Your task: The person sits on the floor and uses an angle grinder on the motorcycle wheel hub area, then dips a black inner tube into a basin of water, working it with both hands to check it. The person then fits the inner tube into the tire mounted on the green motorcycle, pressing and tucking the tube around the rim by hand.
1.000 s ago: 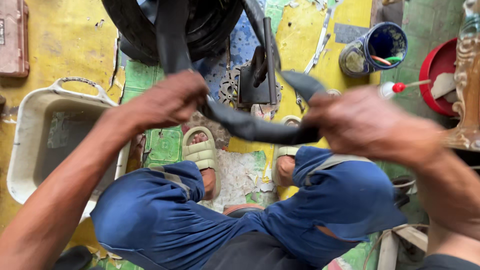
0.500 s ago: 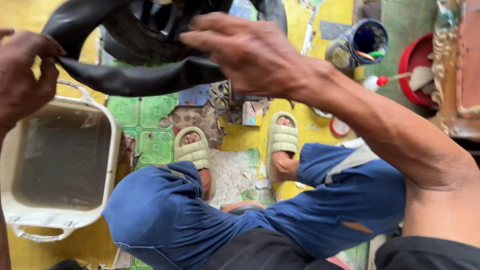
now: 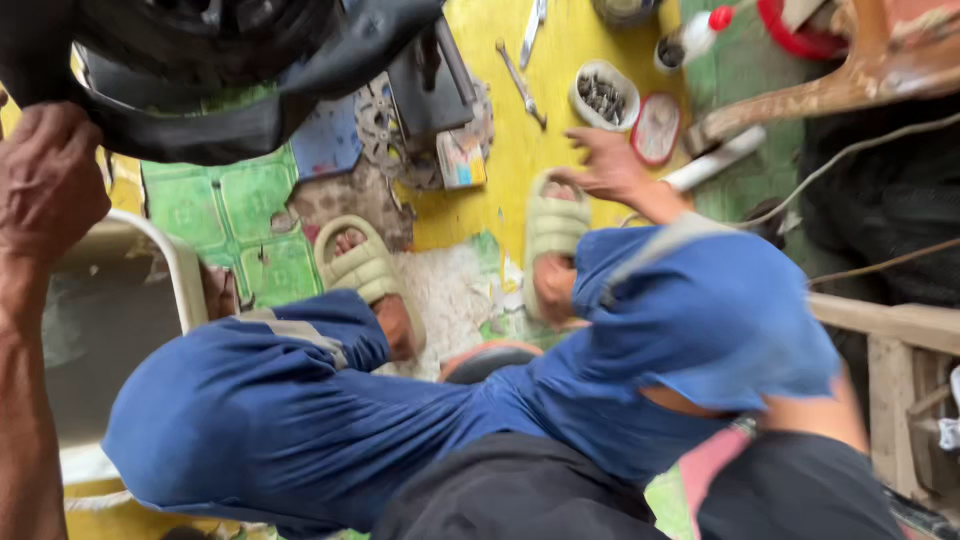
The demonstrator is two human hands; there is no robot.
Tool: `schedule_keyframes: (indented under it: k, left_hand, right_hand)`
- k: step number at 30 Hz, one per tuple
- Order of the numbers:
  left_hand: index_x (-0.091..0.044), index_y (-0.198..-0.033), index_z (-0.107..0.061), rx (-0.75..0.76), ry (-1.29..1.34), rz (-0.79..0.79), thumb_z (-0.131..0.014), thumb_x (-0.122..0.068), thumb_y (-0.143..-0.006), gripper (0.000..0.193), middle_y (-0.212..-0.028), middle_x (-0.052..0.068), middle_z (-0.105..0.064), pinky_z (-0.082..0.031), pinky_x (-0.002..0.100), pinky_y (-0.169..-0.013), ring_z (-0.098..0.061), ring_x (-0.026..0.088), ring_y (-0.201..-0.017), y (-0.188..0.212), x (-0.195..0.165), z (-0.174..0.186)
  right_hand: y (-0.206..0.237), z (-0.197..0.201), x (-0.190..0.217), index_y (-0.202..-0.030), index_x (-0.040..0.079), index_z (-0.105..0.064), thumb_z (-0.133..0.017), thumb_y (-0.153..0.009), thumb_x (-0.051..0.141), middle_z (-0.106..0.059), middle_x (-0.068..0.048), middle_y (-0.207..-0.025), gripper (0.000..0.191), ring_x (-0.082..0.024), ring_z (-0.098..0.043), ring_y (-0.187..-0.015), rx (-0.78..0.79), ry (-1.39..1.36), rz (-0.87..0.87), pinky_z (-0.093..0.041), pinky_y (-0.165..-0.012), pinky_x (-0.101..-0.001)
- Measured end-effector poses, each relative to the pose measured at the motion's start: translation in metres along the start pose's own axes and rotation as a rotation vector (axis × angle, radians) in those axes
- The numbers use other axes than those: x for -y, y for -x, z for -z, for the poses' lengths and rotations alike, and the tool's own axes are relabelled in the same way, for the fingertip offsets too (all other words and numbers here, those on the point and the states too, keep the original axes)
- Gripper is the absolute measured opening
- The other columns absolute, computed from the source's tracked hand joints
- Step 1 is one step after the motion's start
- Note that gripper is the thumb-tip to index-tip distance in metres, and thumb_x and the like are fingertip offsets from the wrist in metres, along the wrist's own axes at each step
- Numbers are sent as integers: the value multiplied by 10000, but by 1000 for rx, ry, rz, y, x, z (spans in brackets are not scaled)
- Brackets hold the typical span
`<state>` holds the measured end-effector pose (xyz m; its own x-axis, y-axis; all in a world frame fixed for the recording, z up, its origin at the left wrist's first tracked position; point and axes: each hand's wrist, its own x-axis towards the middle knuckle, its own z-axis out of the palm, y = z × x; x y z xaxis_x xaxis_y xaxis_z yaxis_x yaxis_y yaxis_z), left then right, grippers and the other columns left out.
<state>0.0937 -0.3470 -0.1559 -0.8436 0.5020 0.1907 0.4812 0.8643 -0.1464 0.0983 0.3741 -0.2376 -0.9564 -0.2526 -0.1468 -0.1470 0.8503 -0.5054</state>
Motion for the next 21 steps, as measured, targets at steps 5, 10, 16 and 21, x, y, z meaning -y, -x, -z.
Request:
schedule_keyframes:
  k: [5, 10, 16, 21]
  left_hand:
    - [-14, -1012, -641, -169, 83, 72, -615, 6, -936, 83, -1071, 97, -620, -541, 391, -927, -665, 265, -1028, -15, -4, 69]
    - [29, -1089, -612, -273, 294, 140, -555, 52, -1059, 69, -1073, 138, -601, -519, 384, -911, -640, 300, -1004, -4, 11, 77]
    - [80, -1182, -577, -349, 371, 285, -483, 107, -1207, 101, -1076, 187, -578, -493, 375, -891, -611, 341, -975, 8, 40, 75]
    - [53, -1129, -646, -162, 240, 400, -562, 139, -1071, 133, -1200, 288, -580, -455, 442, -701, -593, 370, -830, 42, 50, 63]
  right_hand:
    - [-43, -47, 39, -1277, 41, -688, -790, -804, 562, -780, -151, -1042, 710, -238, -768, -920, 54, -269, -75, -610, -861, -354]
    - [-146, 62, 104, -1253, 108, -699, -550, -958, 564, -776, 7, -1048, 563, -96, -683, -870, 170, -784, -92, -501, -734, -327]
    - [-225, 101, 224, -891, 123, -702, -771, -846, 311, -662, 11, -798, 205, -130, -593, -751, -18, -1224, -307, -422, -705, -359]
    - [-221, 143, 290, -880, 70, -732, -805, -856, 388, -647, -38, -737, 327, -135, -580, -654, 103, -652, 105, -408, -572, -339]
